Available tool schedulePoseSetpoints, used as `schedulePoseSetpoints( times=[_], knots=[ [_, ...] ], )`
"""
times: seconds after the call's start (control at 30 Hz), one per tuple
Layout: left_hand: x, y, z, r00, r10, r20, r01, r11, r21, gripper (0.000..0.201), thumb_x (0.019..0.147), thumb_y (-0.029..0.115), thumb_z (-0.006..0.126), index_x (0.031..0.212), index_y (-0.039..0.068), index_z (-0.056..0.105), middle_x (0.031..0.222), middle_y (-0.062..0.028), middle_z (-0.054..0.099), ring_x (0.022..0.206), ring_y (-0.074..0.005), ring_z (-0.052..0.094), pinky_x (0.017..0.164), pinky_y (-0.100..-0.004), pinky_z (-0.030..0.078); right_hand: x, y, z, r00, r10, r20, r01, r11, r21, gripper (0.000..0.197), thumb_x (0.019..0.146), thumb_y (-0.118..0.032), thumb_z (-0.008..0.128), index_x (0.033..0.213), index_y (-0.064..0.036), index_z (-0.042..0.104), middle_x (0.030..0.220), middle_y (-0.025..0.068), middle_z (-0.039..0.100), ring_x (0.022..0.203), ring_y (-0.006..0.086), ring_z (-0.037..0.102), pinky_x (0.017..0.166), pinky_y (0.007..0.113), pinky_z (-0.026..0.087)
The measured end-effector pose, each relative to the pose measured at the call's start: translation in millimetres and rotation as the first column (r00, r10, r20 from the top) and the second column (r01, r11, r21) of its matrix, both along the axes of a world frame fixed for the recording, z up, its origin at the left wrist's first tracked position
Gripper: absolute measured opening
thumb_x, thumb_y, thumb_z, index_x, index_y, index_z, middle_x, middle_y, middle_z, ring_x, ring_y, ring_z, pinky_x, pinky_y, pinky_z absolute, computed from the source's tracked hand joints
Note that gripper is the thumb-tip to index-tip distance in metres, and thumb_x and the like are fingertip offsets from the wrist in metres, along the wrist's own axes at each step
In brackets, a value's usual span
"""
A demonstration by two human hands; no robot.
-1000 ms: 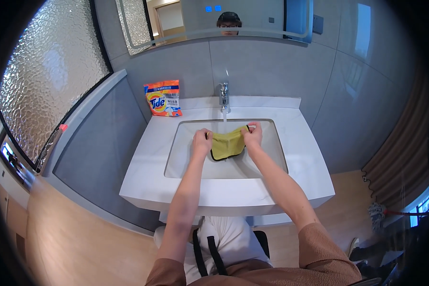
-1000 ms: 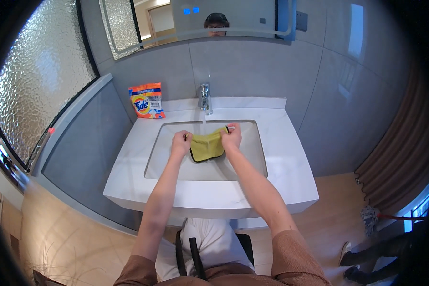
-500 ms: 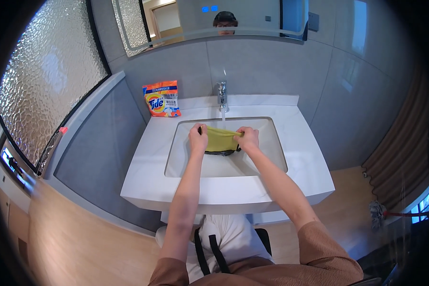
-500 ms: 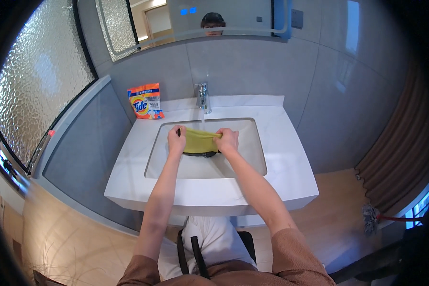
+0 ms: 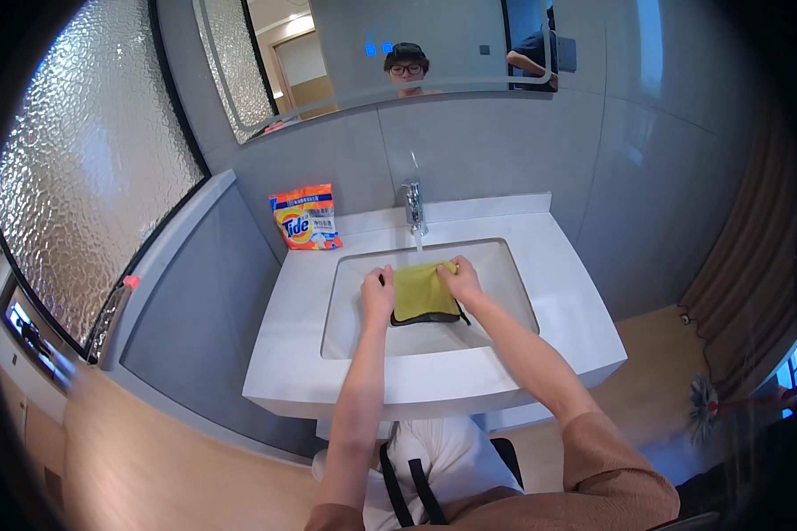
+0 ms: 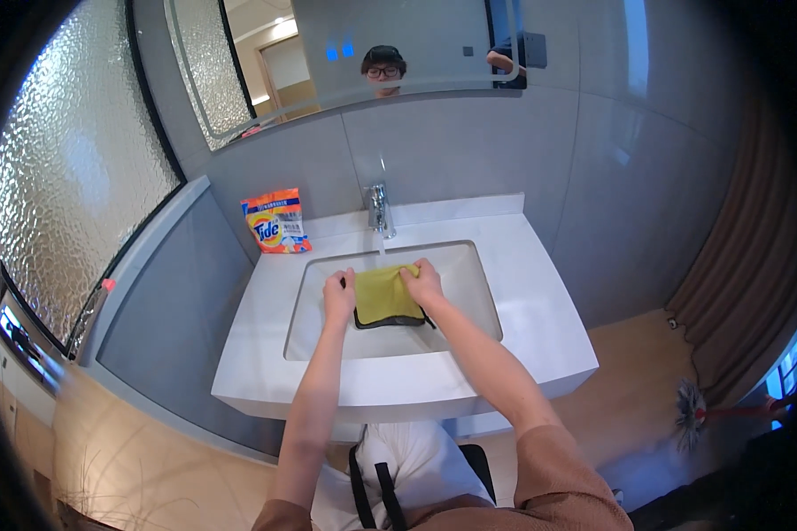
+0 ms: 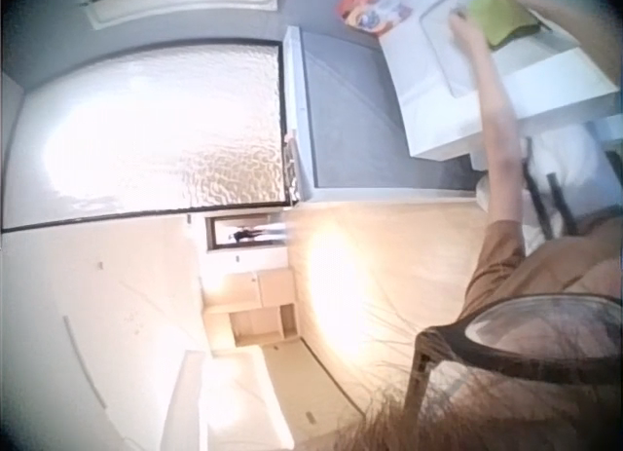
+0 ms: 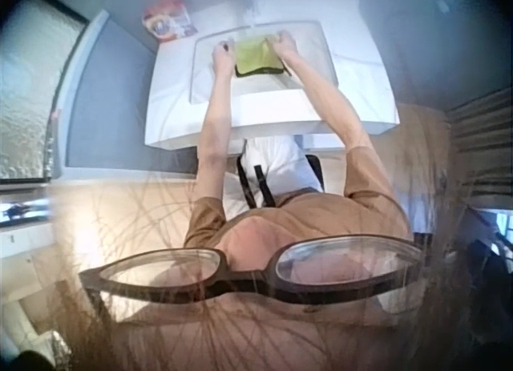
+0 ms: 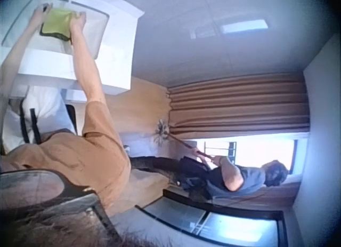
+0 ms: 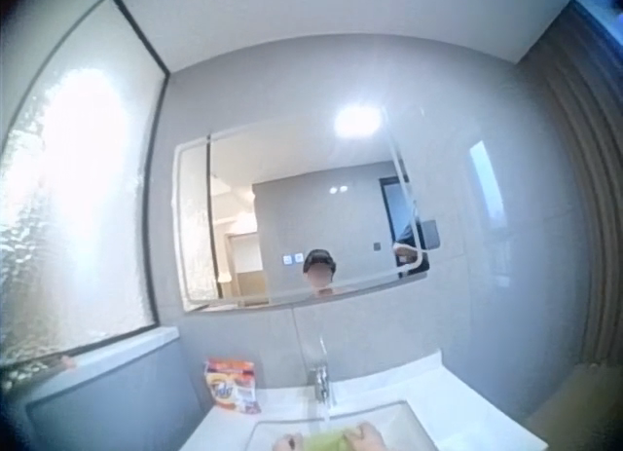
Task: The person carries a cloth from a desk to a bathroom sink, turns on the faucet, washes and rinses the cloth by hand, wrings it out, and spreads it out in the basin.
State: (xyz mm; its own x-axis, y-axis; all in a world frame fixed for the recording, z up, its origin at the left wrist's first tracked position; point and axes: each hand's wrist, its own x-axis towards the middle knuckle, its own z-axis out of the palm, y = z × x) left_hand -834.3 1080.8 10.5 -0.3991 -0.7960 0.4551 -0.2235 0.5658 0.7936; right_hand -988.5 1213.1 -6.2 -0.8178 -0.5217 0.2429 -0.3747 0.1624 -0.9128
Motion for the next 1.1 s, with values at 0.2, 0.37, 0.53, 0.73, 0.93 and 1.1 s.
schedulePoseSetpoints(
  times=[0.2,0.37,0.53,0.73,0.93,1.1],
  knots=[
    [-6,-8,-11,0.996,-0.071,0.058,0.068,0.996,0.052,0.037,0.098,0.034,0.058,0.093,-0.002,0.066,0.08,-0.0212,0.068,0.076,-0.0351,0.066,0.072,-0.0425,0.05,0,-5,3,0.996,0.02,-0.085,-0.021,1.0,-0.015,0.03,0.088,-0.029,0.072,0.098,-0.0035,0.058,0.085,0.0156,0.066,0.079,0.0272,0.062,0.075,0.038,0.05],
    [-15,-9,-11,0.987,-0.154,0.039,0.15,0.985,0.084,0.037,0.099,0.036,0.056,0.093,0.0,0.062,0.082,-0.0206,0.067,0.08,-0.0367,0.066,0.075,-0.0429,0.05,1,-4,1,0.982,0.058,-0.179,-0.052,0.998,0.038,0.027,0.089,-0.027,0.07,0.096,-0.002,0.066,0.083,0.0158,0.07,0.077,0.0301,0.066,0.074,0.038,0.052],
    [-21,-7,-9,0.984,-0.159,0.078,0.156,0.987,0.038,0.034,0.101,0.033,0.051,0.093,0.0,0.055,0.085,-0.0246,0.065,0.085,-0.0444,0.063,0.073,-0.0497,0.047,3,-2,1,0.98,0.096,-0.173,-0.09,0.995,0.044,0.025,0.09,-0.025,0.068,0.1,-0.0022,0.07,0.086,0.0174,0.071,0.08,0.0269,0.068,0.076,0.037,0.053],
    [-27,-15,-22,0.979,-0.186,0.083,0.182,0.982,0.048,0.03,0.103,0.03,0.045,0.099,0.0,0.05,0.091,-0.0295,0.065,0.092,-0.0518,0.06,0.075,-0.0581,0.044,13,-8,3,0.991,0.098,-0.09,-0.094,0.994,0.049,0.027,0.089,-0.023,0.068,0.103,-0.0001,0.071,0.086,0.0174,0.072,0.081,0.0272,0.068,0.076,0.038,0.053],
    [-29,-14,-20,0.992,-0.122,0.029,0.118,0.985,0.122,0.032,0.103,0.032,0.044,0.099,0.001,0.052,0.093,-0.0301,0.064,0.093,-0.0524,0.059,0.078,-0.0563,0.045,8,-2,3,0.977,0.144,0.159,-0.138,0.989,-0.051,0.028,0.086,-0.018,0.071,0.105,0.002,0.07,0.09,0.0111,0.072,0.083,0.0221,0.067,0.078,0.035,0.052],
    [-24,-18,-24,0.996,-0.089,0.02,0.084,0.979,0.186,0.034,0.103,0.034,0.045,0.099,0.001,0.053,0.094,-0.0281,0.064,0.089,-0.0493,0.06,0.078,-0.0516,0.046,18,3,19,0.924,0.199,0.328,-0.171,0.979,-0.113,0.025,0.088,-0.015,0.07,0.106,0.0017,0.07,0.094,0.007,0.071,0.084,0.0171,0.066,0.077,0.032,0.051]
  ],
)
